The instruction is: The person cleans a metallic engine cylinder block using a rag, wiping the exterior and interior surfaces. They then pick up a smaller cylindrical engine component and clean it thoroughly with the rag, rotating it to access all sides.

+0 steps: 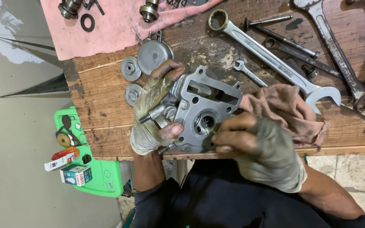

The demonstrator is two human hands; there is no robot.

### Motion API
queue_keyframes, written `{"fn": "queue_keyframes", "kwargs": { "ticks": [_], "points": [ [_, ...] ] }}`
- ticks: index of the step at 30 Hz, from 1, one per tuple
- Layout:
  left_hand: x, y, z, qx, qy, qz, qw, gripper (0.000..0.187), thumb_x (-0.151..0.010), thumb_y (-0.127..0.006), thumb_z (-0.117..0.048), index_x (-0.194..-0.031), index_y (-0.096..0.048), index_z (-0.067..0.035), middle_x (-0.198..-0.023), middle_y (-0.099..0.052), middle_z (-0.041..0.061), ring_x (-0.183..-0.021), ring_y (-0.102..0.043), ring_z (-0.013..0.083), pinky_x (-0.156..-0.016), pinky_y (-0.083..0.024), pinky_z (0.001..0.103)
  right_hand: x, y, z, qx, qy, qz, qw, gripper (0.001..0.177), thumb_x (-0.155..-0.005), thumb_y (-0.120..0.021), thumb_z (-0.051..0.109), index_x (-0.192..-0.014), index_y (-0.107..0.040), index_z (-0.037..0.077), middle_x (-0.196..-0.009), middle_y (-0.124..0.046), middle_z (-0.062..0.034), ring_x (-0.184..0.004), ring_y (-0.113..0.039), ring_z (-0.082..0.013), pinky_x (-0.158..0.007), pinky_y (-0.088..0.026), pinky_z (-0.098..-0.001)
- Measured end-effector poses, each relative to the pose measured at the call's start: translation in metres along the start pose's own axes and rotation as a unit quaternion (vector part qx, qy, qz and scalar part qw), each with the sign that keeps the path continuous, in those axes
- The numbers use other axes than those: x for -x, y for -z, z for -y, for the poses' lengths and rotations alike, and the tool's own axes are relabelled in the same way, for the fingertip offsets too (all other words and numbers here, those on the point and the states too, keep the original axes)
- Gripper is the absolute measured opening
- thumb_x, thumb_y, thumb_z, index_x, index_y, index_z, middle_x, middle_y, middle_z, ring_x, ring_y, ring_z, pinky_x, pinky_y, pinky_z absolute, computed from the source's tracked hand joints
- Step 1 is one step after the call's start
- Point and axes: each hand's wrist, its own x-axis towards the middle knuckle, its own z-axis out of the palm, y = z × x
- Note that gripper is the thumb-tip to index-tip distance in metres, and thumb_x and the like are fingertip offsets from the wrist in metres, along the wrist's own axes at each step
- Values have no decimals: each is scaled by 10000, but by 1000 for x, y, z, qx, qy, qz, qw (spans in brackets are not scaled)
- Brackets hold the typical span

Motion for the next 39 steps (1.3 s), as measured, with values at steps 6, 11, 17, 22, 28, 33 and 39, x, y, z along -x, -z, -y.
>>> {"fn": "queue_keyframes", "kwargs": {
  "ticks": [6,11,17,22,28,33,39],
  "points": [
    [-1,1,-3,-22,-5,14,1000,824,-914,-707,-553,-1457,-495,29,-1516,-413,126,-1478,-444,273,-1309,-357,458,-22,8,5,32,16,-4,999,100,-995,-619,13,-1088,-614,50,-1185,-660,-126,-1023,-714,-177,-1069,-568,-294],
    [0,4,-2,-45,-5,13,999,794,-931,-681,-576,-1463,-508,-14,-1524,-422,126,-1486,-448,283,-1314,-359,472,-33,-6,16,-10,24,-78,997,55,-960,-643,-59,-1005,-640,-27,-1054,-695,-193,-1040,-743,-305,-922,-645,-360],
    [0,2,-1,17,18,-1,1000,837,-895,-737,-594,-1470,-514,-29,-1536,-412,109,-1476,-454,257,-1309,-354,441,-25,-9,-11,-23,89,-47,995,216,-1005,-632,-80,-1200,-629,12,-1126,-714,-175,-1054,-760,-280,-964,-682,-344],
    [-1,3,0,27,31,0,999,872,-878,-749,-591,-1468,-497,-1,-1539,-392,116,-1451,-469,249,-1268,-394,421,-40,-13,11,349,177,-25,920,173,-1032,-560,-78,-1128,-623,51,-1061,-692,-131,-838,-648,-288,-706,-457,-420],
    [-1,2,1,107,29,1,994,852,-871,-806,-510,-1487,-485,-18,-1542,-406,99,-1473,-474,254,-1304,-366,423,-44,-14,9,175,96,-43,979,137,-1034,-554,-66,-976,-615,42,-885,-677,-63,-797,-697,-230,-733,-560,-351],
    [-1,5,-1,47,28,6,998,850,-888,-755,-580,-1471,-501,-16,-1540,-399,112,-1471,-456,247,-1302,-359,430,-43,-20,22,313,153,-45,936,157,-1025,-480,-46,-1013,-625,12,-948,-682,-119,-770,-623,-278,-667,-453,-422],
    [-1,-1,-6,15,21,4,1000,837,-876,-746,-547,-1456,-506,6,-1523,-406,114,-1452,-469,259,-1283,-381,421,-36,-22,-3,6,106,-60,993,250,-941,-574,-189,-1105,-630,-9,-923,-681,-108,-843,-728,-210,-856,-697,-314]
  ]
}}
